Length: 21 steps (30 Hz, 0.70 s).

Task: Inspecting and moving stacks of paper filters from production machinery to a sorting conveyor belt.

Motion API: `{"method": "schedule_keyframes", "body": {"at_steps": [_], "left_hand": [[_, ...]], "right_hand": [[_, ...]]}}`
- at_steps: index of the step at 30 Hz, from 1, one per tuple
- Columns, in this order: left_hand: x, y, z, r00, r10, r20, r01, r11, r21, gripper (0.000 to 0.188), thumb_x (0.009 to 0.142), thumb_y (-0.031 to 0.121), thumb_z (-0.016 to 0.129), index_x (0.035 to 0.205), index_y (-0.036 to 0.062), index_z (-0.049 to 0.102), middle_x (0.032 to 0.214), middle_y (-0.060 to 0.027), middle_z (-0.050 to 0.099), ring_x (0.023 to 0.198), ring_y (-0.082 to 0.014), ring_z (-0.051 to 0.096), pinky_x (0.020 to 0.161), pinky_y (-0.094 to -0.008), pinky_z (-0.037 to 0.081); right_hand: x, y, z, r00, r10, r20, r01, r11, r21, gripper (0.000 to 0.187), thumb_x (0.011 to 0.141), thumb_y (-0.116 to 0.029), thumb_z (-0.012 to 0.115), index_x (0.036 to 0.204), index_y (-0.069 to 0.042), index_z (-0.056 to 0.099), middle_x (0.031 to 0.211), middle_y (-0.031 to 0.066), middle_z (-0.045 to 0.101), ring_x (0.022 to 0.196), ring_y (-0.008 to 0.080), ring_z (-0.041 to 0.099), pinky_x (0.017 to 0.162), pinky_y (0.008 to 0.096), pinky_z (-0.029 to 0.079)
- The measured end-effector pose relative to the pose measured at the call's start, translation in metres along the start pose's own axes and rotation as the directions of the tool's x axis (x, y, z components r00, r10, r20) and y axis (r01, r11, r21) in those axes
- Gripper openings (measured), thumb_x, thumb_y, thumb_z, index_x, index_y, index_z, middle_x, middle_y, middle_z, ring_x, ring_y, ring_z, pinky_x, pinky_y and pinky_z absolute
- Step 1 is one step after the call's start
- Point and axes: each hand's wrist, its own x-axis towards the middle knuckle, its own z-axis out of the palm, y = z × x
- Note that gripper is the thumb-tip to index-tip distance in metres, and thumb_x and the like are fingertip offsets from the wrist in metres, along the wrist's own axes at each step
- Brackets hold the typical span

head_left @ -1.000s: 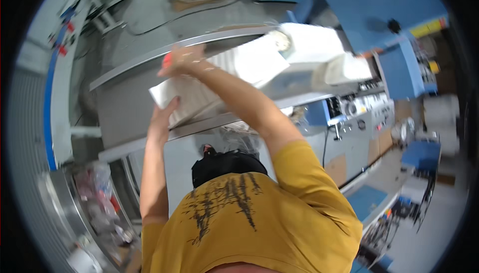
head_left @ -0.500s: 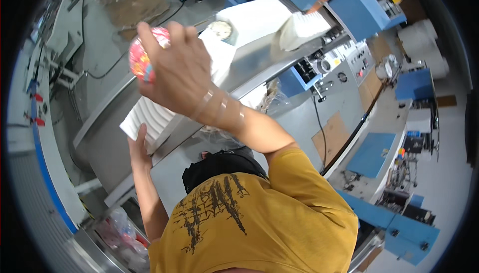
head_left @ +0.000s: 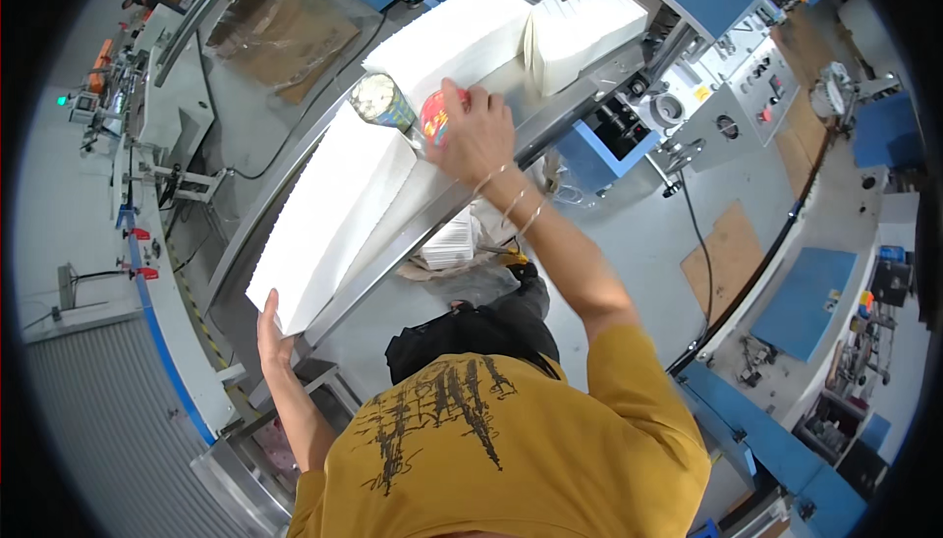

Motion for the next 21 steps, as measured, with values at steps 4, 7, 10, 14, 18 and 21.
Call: {"method": "schedule_keyframes", "body": {"at_steps": [4, 7, 10, 14, 18, 21], "left_hand": [[-0.013, 0.001, 0.004, 0.999, 0.020, -0.028, -0.020, 0.999, 0.026, 0.072, 0.086, 0.040, 0.065, 0.138, -0.0020, 0.038, 0.131, -0.0148, 0.052, 0.117, -0.0298, 0.052, 0.094, -0.0415, 0.043], [-0.012, 0.001, 0.004, 1.000, 0.009, -0.024, -0.009, 1.000, 0.013, 0.072, 0.086, 0.043, 0.065, 0.137, -0.0014, 0.040, 0.129, -0.0143, 0.053, 0.115, -0.0291, 0.053, 0.092, -0.0407, 0.044], [-0.007, -0.002, -0.003, 0.999, 0.024, -0.032, -0.023, 0.999, 0.043, 0.074, 0.085, 0.046, 0.065, 0.136, -0.0015, 0.042, 0.127, -0.0148, 0.055, 0.111, -0.0293, 0.055, 0.089, -0.0414, 0.045], [-0.008, -0.002, -0.006, 1.000, 0.020, -0.019, -0.019, 0.999, 0.050, 0.073, 0.085, 0.047, 0.064, 0.135, -0.0017, 0.043, 0.126, -0.0158, 0.055, 0.112, -0.0295, 0.055, 0.089, -0.0418, 0.045], [-0.008, -0.002, -0.005, 1.000, 0.015, -0.015, -0.014, 1.000, 0.021, 0.072, 0.085, 0.047, 0.064, 0.135, -0.0003, 0.044, 0.127, -0.0149, 0.055, 0.113, -0.0287, 0.054, 0.090, -0.0425, 0.044], [-0.015, 0.002, 0.006, 0.999, 0.010, -0.044, -0.009, 1.000, 0.022, 0.073, 0.084, 0.047, 0.065, 0.136, 0.0012, 0.043, 0.127, -0.0136, 0.055, 0.115, -0.0282, 0.053, 0.092, -0.0434, 0.043]], "right_hand": [[0.038, 0.038, 0.027, 0.994, -0.012, 0.107, 0.021, 0.996, -0.085, 0.075, 0.062, -0.039, 0.075, 0.123, -0.005, 0.048, 0.105, 0.0206, 0.057, 0.095, 0.0382, 0.056, 0.084, 0.0457, 0.046], [0.064, 0.060, 0.025, 0.966, 0.051, 0.255, -0.027, 0.995, -0.097, 0.072, 0.064, -0.039, 0.073, 0.121, -0.004, 0.047, 0.107, 0.0212, 0.057, 0.099, 0.0405, 0.056, 0.089, 0.0467, 0.045], [0.077, 0.081, 0.021, 0.958, 0.094, 0.271, -0.038, 0.978, -0.204, 0.075, 0.063, -0.039, 0.074, 0.121, -0.001, 0.045, 0.112, 0.0227, 0.056, 0.103, 0.0415, 0.056, 0.092, 0.0455, 0.045], [0.082, 0.089, 0.003, 0.926, 0.231, 0.298, -0.150, 0.951, -0.272, 0.076, 0.066, -0.038, 0.072, 0.126, 0.000, 0.044, 0.120, 0.0261, 0.052, 0.109, 0.0395, 0.054, 0.095, 0.0434, 0.043], [0.076, 0.090, 0.002, 0.949, 0.184, 0.255, -0.091, 0.937, -0.338, 0.048, 0.078, -0.031, 0.064, 0.110, 0.004, 0.055, 0.114, 0.0222, 0.055, 0.111, 0.0365, 0.050, 0.094, 0.0453, 0.040], [0.069, 0.071, -0.001, 0.990, -0.076, 0.122, 0.122, 0.891, -0.438, 0.033, 0.084, -0.026, 0.061, 0.101, 0.002, 0.064, 0.106, 0.0191, 0.061, 0.104, 0.0329, 0.057, 0.088, 0.0430, 0.045]]}}
